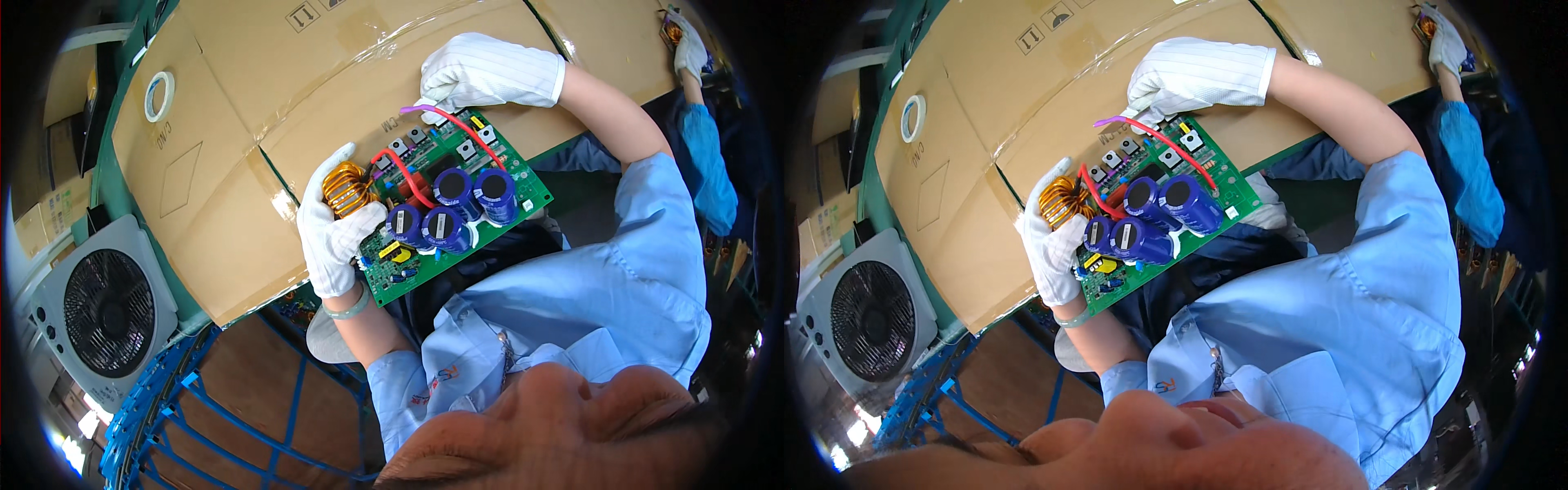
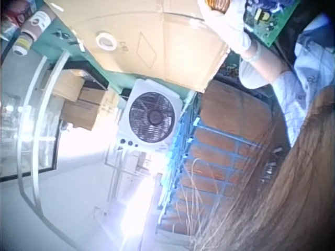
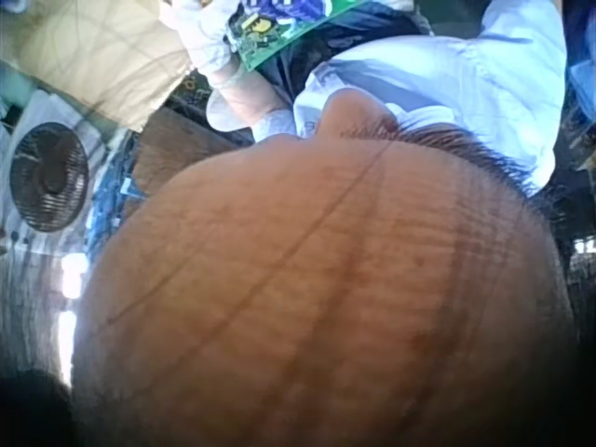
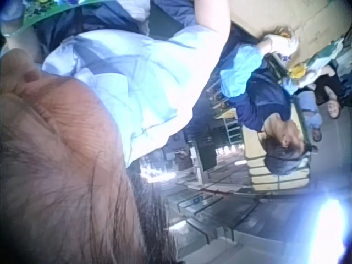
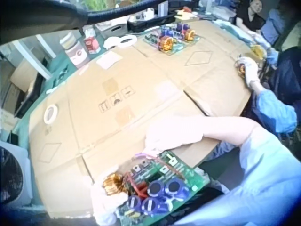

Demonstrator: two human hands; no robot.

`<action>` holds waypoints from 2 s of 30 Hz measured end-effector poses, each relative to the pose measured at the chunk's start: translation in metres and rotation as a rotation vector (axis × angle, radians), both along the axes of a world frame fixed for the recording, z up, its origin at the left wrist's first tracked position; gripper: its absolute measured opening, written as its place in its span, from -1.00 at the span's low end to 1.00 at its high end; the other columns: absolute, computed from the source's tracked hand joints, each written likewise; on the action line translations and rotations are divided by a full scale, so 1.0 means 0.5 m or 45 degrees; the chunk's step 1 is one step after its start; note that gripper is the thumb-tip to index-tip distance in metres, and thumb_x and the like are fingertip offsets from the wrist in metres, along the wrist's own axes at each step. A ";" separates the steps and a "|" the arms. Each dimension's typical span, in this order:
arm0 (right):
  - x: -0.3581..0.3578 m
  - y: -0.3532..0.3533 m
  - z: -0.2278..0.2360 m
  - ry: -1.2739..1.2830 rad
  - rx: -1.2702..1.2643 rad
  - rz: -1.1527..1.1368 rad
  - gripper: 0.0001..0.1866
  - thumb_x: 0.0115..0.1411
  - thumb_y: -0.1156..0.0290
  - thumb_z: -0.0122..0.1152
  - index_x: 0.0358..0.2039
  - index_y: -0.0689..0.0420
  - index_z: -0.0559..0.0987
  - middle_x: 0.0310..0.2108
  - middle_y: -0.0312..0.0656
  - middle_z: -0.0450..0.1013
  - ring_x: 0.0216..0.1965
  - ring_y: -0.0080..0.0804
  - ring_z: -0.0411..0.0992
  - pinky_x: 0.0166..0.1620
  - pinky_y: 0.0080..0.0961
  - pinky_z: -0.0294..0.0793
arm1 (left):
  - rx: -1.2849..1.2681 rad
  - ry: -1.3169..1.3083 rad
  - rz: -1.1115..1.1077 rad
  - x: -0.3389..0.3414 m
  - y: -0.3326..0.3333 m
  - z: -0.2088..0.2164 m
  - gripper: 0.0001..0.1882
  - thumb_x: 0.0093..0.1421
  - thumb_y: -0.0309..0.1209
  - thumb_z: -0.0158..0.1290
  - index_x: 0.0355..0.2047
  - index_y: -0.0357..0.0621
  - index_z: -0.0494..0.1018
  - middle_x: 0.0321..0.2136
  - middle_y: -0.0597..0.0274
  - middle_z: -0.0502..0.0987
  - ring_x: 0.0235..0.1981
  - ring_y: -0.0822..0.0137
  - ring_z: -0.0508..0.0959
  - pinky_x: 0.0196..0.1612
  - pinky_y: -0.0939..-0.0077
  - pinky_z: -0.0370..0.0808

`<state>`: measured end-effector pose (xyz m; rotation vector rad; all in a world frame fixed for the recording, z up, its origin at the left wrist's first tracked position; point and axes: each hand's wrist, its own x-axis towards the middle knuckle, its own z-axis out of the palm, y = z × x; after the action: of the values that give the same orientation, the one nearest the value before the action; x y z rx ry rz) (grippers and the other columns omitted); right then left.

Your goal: The person assembles electronic circuit boards by hand, picking up boards from a tray, attaching components like wires and coils, and placing them on a workbench. They repeatedly inspect the boards, turning them over to check both sides, and use a tool to adjust small parts.

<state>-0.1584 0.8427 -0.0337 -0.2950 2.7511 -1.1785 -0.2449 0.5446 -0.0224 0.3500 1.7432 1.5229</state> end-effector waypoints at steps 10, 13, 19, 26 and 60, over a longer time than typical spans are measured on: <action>0.029 0.038 0.007 -0.166 0.037 -0.190 -0.49 0.16 0.06 0.34 -0.58 0.26 0.40 -0.62 0.01 0.26 -0.56 -0.07 0.18 -0.42 -0.20 0.21 | 0.040 -0.008 0.031 0.004 0.002 0.000 -0.08 -0.20 -0.29 0.55 0.18 -0.29 0.42 -0.13 0.18 0.55 -0.13 0.39 0.56 -0.02 0.50 0.53; 0.026 0.036 0.016 -0.190 0.022 -0.169 -0.48 0.17 0.04 0.33 -0.59 0.25 0.39 -0.63 0.01 0.25 -0.56 -0.08 0.17 -0.42 -0.21 0.21 | 0.026 -0.004 0.025 0.000 -0.001 -0.005 -0.07 -0.20 -0.28 0.57 0.19 -0.29 0.41 -0.13 0.19 0.55 -0.15 0.41 0.56 -0.04 0.52 0.53; 0.036 0.038 0.009 -0.064 0.012 -0.361 -0.52 0.23 0.05 0.32 -0.55 0.23 0.46 -0.63 -0.10 0.32 -0.56 -0.13 0.20 -0.43 -0.31 0.24 | 0.041 -0.013 -0.001 -0.005 0.001 -0.008 -0.08 -0.17 -0.31 0.56 0.20 -0.29 0.40 -0.13 0.20 0.55 -0.17 0.44 0.55 -0.07 0.56 0.53; 0.053 0.020 0.087 -0.288 -0.237 -0.190 -0.48 0.22 0.05 0.29 -0.56 0.28 0.42 -0.63 -0.04 0.27 -0.59 -0.23 0.16 -0.46 -0.26 0.21 | 0.018 0.004 -0.039 -0.009 0.004 -0.013 -0.04 -0.18 -0.22 0.56 0.21 -0.31 0.39 -0.11 0.18 0.55 -0.13 0.41 0.56 -0.03 0.53 0.53; 0.050 -0.038 0.043 0.123 -0.349 0.135 -0.52 0.14 0.16 0.25 -0.57 0.34 0.33 -0.66 0.07 0.12 -0.57 -0.16 0.01 -0.45 -0.18 0.10 | 0.108 0.045 -0.094 -0.018 -0.019 -0.044 -0.39 0.19 -0.33 0.22 0.18 -0.40 0.37 0.01 -0.02 0.54 -0.02 0.25 0.56 0.10 0.39 0.48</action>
<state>-0.1333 0.8236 -0.0124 -0.5328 2.6103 -1.5506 -0.2537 0.5354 -0.0443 0.4818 1.6778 1.5492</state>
